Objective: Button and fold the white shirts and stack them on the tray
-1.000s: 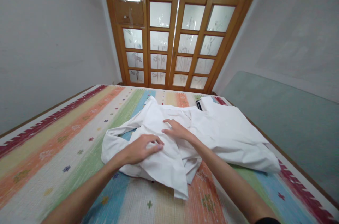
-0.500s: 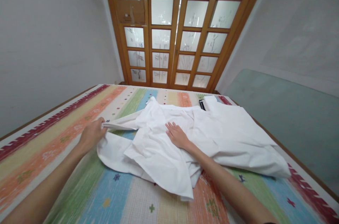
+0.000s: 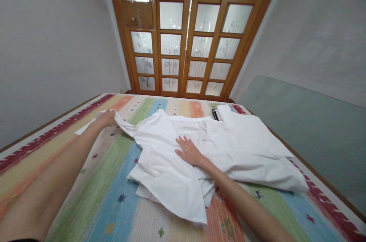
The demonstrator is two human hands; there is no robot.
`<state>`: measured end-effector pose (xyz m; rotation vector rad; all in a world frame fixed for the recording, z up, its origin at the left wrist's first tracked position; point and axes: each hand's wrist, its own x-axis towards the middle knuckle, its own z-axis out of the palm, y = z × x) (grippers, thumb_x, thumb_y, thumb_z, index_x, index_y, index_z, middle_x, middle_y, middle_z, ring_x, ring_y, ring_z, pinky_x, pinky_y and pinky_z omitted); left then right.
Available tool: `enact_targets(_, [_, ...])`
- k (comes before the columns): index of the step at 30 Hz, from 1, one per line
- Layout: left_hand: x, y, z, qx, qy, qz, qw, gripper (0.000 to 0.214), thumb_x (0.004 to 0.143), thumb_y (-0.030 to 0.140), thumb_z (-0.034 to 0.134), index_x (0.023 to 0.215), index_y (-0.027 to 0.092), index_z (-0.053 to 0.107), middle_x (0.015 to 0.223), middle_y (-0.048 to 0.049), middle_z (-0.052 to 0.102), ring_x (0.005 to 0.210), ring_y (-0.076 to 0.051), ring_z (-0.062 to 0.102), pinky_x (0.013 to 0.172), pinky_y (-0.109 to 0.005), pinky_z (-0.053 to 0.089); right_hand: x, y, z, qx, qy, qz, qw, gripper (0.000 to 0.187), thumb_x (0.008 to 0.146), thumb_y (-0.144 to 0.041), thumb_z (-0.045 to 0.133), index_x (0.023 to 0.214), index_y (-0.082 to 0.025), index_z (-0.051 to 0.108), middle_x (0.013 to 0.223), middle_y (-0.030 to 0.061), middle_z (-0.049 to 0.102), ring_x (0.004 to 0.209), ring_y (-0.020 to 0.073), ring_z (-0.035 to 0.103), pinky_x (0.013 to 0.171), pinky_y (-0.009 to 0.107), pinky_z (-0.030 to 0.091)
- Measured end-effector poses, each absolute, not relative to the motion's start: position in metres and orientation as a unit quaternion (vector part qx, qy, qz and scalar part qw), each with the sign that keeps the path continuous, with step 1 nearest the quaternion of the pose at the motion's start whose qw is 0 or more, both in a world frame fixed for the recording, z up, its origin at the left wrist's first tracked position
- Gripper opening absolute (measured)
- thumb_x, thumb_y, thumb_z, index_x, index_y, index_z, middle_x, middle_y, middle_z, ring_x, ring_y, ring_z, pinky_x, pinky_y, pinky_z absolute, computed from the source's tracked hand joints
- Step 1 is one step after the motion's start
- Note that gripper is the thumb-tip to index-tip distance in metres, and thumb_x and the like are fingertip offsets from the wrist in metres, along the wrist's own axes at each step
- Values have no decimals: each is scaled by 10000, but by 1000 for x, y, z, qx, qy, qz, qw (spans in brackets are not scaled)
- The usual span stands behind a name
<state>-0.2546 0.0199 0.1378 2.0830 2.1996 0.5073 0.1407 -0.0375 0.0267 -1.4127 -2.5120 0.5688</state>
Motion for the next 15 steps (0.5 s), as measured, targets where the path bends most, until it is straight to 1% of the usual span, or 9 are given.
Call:
enact_targets(2, [-242, 26, 119, 663, 740, 105, 54, 328, 726, 146, 572, 1021, 1, 570, 1294, -318, 522, 1136, -396, 586, 973, -482, 436, 147, -42, 32, -457, -850, 238, 112, 622, 963, -455, 401, 1481, -114, 352, 1544, 152, 300, 1451, 303, 193, 1174, 497, 163])
enact_targets(3, [-236, 25, 110, 659, 745, 86, 57, 367, 707, 121, 564, 1057, 10, 580, 1332, -323, 498, 1153, -401, 580, 987, -480, 428, 153, -46, 35, -451, -845, 256, 125, 616, 965, -468, 388, 1472, -119, 367, 1532, 152, 331, 1441, 289, 235, 1174, 483, 178])
enact_targets(5, [-225, 12, 93, 672, 735, 81, 51, 490, 711, 107, 521, 1197, 44, 553, 1434, -291, 422, 1250, -377, 519, 1049, -456, 385, 168, -57, 44, -448, -831, 279, 172, 575, 963, -486, 378, 1420, -143, 448, 1480, 144, 427, 1396, 265, 343, 1164, 462, 223])
enact_targets(7, [-221, -14, 80, 710, 697, 100, 34, 549, 746, 167, 484, 1283, 58, 520, 1470, -258, 400, 1321, -343, 455, 1093, -429, 354, 190, -73, 55, -449, -814, 286, 232, 493, 949, -489, 411, 1290, -174, 576, 1369, 131, 553, 1303, 256, 465, 1123, 442, 303])
enact_targets(9, [-223, -50, 69, 731, 670, 116, 57, 556, 762, 266, 475, 1291, 108, 540, 1448, -194, 464, 1340, -313, 440, 1113, -419, 338, 217, -96, 67, -445, -797, 297, 282, 382, 915, -485, 490, 1096, -199, 667, 1170, 107, 668, 1116, 246, 590, 1013, 400, 417])
enact_targets(10, [-226, -71, 65, 745, 651, 119, 84, 552, 772, 320, 475, 1292, 152, 554, 1442, -151, 487, 1336, -299, 447, 1119, -423, 334, 232, -109, 72, -451, -783, 315, 291, 341, 904, -485, 512, 987, -203, 685, 1038, 89, 700, 997, 232, 628, 927, 367, 465])
enact_targets(11, [-228, -91, 61, 752, 636, 125, 115, 541, 775, 371, 488, 1277, 190, 577, 1437, -120, 500, 1326, -296, 461, 1115, -433, 342, 246, -123, 76, -466, -764, 339, 290, 342, 894, -500, 521, 856, -201, 681, 876, 65, 703, 849, 212, 645, 812, 329, 495])
enact_targets(13, [-230, -130, 56, 765, 602, 132, 187, 518, 773, 439, 540, 1246, 242, 618, 1442, -85, 500, 1308, -295, 484, 1108, -432, 356, 270, -149, 78, -509, -710, 415, 253, 451, 884, -560, 491, 639, -197, 596, 590, 15, 605, 571, 164, 586, 590, 270, 469])
enact_targets(15, [-224, -160, 51, 764, 580, 137, 247, 499, 755, 481, 608, 1219, 302, 643, 1429, -47, 517, 1288, -294, 506, 1096, -429, 379, 283, -172, 72, -558, -649, 483, 188, 500, 865, -620, 461, 617, -197, 560, 496, -12, 540, 436, 137, 515, 457, 238, 394])
